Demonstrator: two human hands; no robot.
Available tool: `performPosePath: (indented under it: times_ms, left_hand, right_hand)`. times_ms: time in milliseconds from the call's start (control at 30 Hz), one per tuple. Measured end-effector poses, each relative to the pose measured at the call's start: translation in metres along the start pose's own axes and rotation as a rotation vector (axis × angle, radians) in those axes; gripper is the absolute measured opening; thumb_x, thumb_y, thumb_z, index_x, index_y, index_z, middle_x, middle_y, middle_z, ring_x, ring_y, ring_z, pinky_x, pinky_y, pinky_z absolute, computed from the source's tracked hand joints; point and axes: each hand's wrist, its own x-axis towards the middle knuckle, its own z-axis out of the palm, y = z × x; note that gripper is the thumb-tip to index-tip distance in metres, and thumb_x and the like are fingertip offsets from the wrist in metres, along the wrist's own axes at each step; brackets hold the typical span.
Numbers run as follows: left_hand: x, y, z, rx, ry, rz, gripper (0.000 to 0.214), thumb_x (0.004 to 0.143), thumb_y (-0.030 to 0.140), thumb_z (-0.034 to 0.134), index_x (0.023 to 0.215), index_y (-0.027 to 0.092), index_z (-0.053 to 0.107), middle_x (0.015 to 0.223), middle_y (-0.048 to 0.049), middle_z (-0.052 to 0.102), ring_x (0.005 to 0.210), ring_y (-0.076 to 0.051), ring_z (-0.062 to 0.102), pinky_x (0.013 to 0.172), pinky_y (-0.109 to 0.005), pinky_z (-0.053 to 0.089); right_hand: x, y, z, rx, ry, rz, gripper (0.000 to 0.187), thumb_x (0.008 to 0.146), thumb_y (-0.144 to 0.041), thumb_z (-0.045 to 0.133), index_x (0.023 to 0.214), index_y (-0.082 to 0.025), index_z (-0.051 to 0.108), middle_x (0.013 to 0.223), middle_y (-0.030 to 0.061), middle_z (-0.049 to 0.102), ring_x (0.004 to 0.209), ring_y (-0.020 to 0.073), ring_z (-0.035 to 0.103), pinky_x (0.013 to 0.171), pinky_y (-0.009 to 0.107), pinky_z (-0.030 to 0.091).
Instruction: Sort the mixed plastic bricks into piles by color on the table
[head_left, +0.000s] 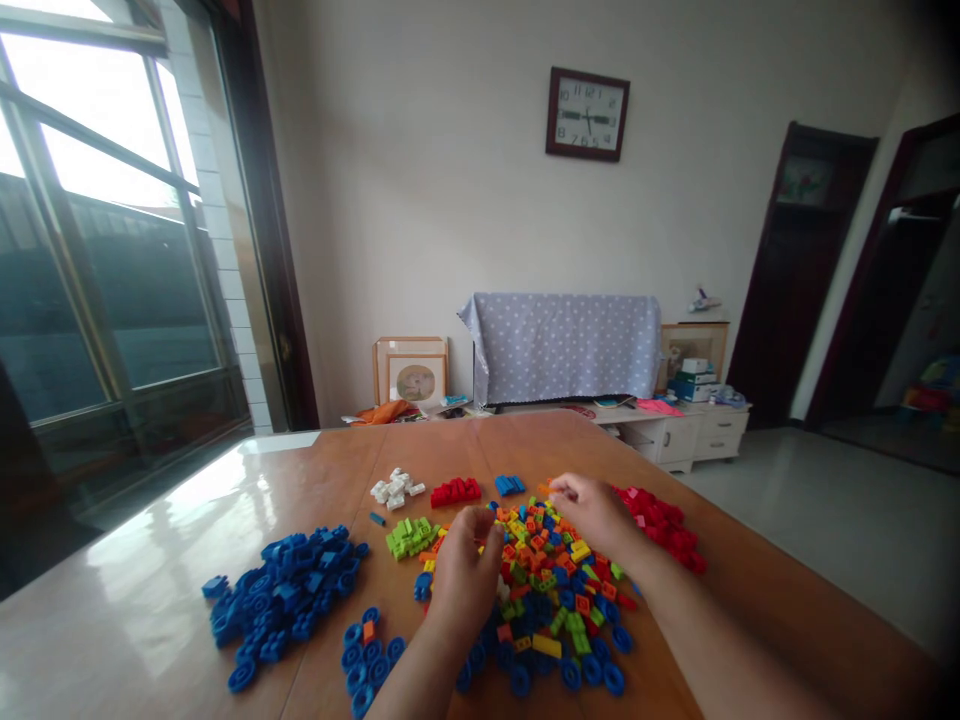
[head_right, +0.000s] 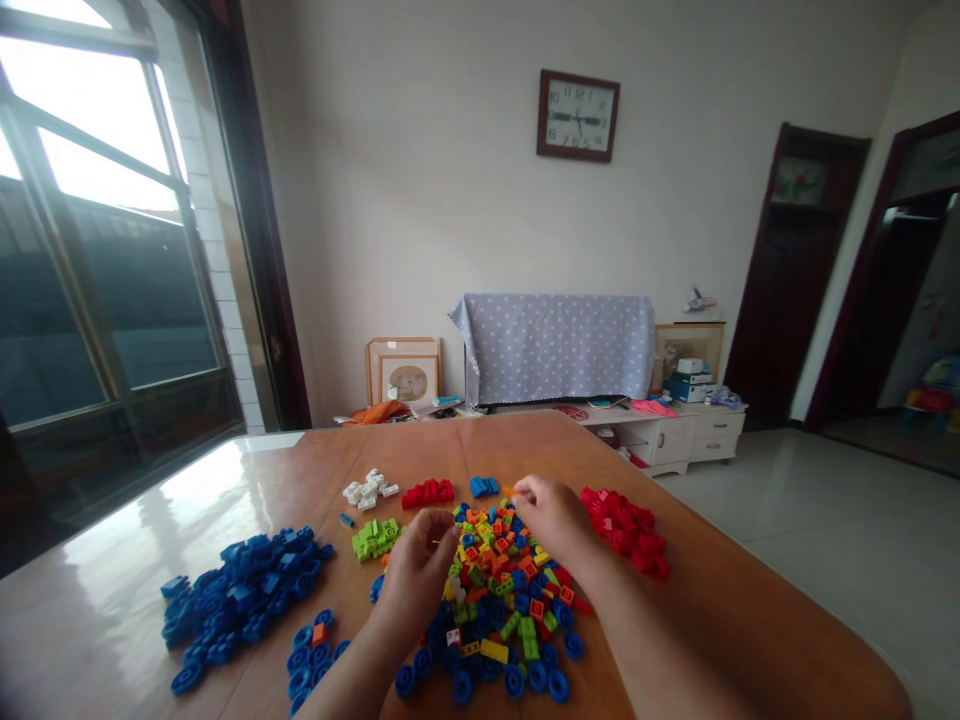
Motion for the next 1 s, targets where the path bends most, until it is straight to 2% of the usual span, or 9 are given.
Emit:
performPosePath:
  times_ms: [100,167,233,433,633,700,833,1000]
  left_hand:
    - [0.003,-0.004,-0.004,0.029,0.037,0.007,0.022,0.092,0.04,0.056,0.098,0.02,0.062,0.094,-0.0059,0.068,0.089,-0.02,0.064,0.073,-0.029,0.048]
    - [0.004,-0.008,-0.005,0.038,0.044,0.018,0.022,0.093,0.041,0.055,0.097,0.02,0.061,0.094,-0.0057,0.068,0.088,-0.02,0.064,0.074,-0.029,0.048]
    - [0.006,-0.011,-0.005,0.05,0.052,0.023,0.023,0.094,0.041,0.055,0.096,0.02,0.061,0.093,-0.0055,0.068,0.088,-0.02,0.065,0.074,-0.029,0.048]
    - [0.007,-0.012,-0.005,0.059,0.084,0.023,0.023,0.093,0.041,0.056,0.095,0.02,0.063,0.094,-0.0055,0.069,0.086,-0.02,0.065,0.072,-0.029,0.048]
    - [0.007,-0.008,-0.009,0.089,0.115,0.011,0.022,0.091,0.041,0.058,0.093,0.02,0.065,0.092,-0.0053,0.069,0.086,-0.02,0.065,0.071,-0.028,0.048]
    - [0.008,-0.01,-0.01,0.095,0.122,0.005,0.023,0.09,0.042,0.058,0.093,0.02,0.065,0.091,-0.005,0.069,0.086,-0.02,0.065,0.07,-0.028,0.047]
    - [0.011,-0.012,-0.013,0.083,0.123,-0.025,0.024,0.091,0.043,0.057,0.095,0.02,0.064,0.092,-0.0056,0.069,0.087,-0.021,0.065,0.07,-0.028,0.048]
    - [0.013,-0.011,-0.014,0.071,0.134,-0.058,0.026,0.09,0.044,0.059,0.095,0.019,0.065,0.092,-0.0063,0.07,0.083,-0.02,0.065,0.068,-0.028,0.048]
  right_hand:
    - [0.027,0.029,-0.008,-0.245,0.05,0.195,0.024,0.088,-0.038,0.056,0.096,-0.026,0.075,0.091,0.0043,0.077,0.085,0.0203,0.068,0.069,0.026,0.043]
    - [0.035,0.044,-0.007,-0.381,-0.001,0.291,0.023,0.088,-0.038,0.056,0.094,-0.027,0.075,0.093,0.0051,0.077,0.088,0.0218,0.068,0.067,0.027,0.041]
    - [0.037,0.054,-0.003,-0.436,-0.039,0.326,0.021,0.087,-0.036,0.057,0.089,-0.028,0.076,0.091,0.0061,0.077,0.087,0.0233,0.068,0.066,0.028,0.04]
    - [0.04,0.067,0.011,-0.45,-0.064,0.318,0.023,0.086,-0.038,0.057,0.087,-0.027,0.076,0.092,0.0082,0.077,0.088,0.0257,0.068,0.068,0.03,0.041]
    - [0.039,0.078,0.011,-0.371,-0.056,0.26,0.033,0.091,-0.033,0.048,0.112,-0.027,0.073,0.114,0.0059,0.075,0.103,0.0218,0.067,0.079,0.027,0.045]
    - [0.037,0.08,0.011,-0.339,-0.046,0.237,0.034,0.091,-0.031,0.046,0.115,-0.028,0.071,0.118,0.0044,0.074,0.105,0.0211,0.066,0.081,0.027,0.045]
    - [0.036,0.085,0.011,-0.233,-0.022,0.189,0.028,0.089,-0.029,0.049,0.104,-0.027,0.073,0.108,0.0037,0.076,0.097,0.0207,0.066,0.077,0.027,0.044]
    - [0.036,0.087,0.011,-0.197,-0.062,0.227,0.021,0.087,-0.028,0.051,0.093,-0.025,0.071,0.092,0.0019,0.074,0.078,0.017,0.062,0.064,0.025,0.037]
